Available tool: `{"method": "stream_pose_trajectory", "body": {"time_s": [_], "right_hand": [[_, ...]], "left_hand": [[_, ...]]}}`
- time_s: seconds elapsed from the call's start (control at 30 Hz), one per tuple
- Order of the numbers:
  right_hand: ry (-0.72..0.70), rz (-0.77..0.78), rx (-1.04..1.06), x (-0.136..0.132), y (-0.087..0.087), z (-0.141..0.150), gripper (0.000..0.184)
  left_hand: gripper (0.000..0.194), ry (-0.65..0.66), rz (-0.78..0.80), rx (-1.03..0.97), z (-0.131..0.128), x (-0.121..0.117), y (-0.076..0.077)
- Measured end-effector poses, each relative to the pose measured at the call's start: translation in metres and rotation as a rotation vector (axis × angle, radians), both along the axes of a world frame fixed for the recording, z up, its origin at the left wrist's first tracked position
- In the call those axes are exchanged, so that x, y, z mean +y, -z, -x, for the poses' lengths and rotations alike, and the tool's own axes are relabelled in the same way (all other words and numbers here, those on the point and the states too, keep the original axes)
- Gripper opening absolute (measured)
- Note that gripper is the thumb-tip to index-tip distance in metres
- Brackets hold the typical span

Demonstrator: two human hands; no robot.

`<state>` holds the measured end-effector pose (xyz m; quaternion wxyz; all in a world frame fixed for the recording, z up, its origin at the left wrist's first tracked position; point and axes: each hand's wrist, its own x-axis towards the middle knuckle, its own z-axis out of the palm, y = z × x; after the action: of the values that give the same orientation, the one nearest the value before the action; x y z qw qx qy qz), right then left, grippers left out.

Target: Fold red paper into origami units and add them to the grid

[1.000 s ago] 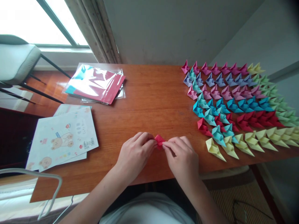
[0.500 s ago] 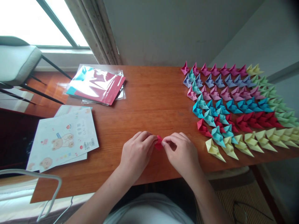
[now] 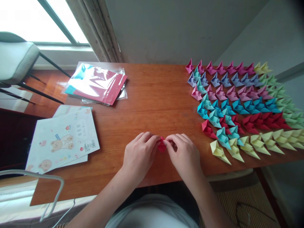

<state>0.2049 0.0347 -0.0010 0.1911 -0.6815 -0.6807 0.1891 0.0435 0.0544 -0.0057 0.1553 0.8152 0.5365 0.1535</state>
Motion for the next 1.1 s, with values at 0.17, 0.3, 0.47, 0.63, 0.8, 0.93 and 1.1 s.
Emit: {"method": "stream_pose_trajectory", "body": {"time_s": [0.17,0.3,0.47,0.63,0.8,0.93,1.1], "right_hand": [[-0.004,-0.021,-0.067,-0.003,0.002,0.003,0.014],[0.005,-0.070,-0.085,-0.008,0.004,0.001,0.006],[0.013,-0.060,0.001,-0.010,0.004,0.000,0.003],[0.005,-0.039,0.280,-0.009,0.003,-0.002,0.005],[0.084,-0.034,0.630,-0.010,0.005,-0.004,0.017],[0.174,0.011,0.850,-0.009,0.010,-0.003,0.020],[0.157,0.069,0.958,-0.007,0.007,-0.003,0.018]], "left_hand": [[0.021,0.056,0.028,0.044,0.001,0.003,-0.004],[0.021,0.125,0.080,0.076,0.002,0.009,-0.008],[0.019,0.131,0.142,0.019,0.003,0.014,-0.011],[0.013,0.102,0.273,-0.247,0.009,0.016,-0.011],[0.002,0.048,0.461,-0.631,0.010,0.016,-0.017],[0.012,0.052,0.505,-0.685,0.006,0.013,-0.021],[0.016,-0.026,0.567,-0.792,0.003,0.006,-0.018]]}}
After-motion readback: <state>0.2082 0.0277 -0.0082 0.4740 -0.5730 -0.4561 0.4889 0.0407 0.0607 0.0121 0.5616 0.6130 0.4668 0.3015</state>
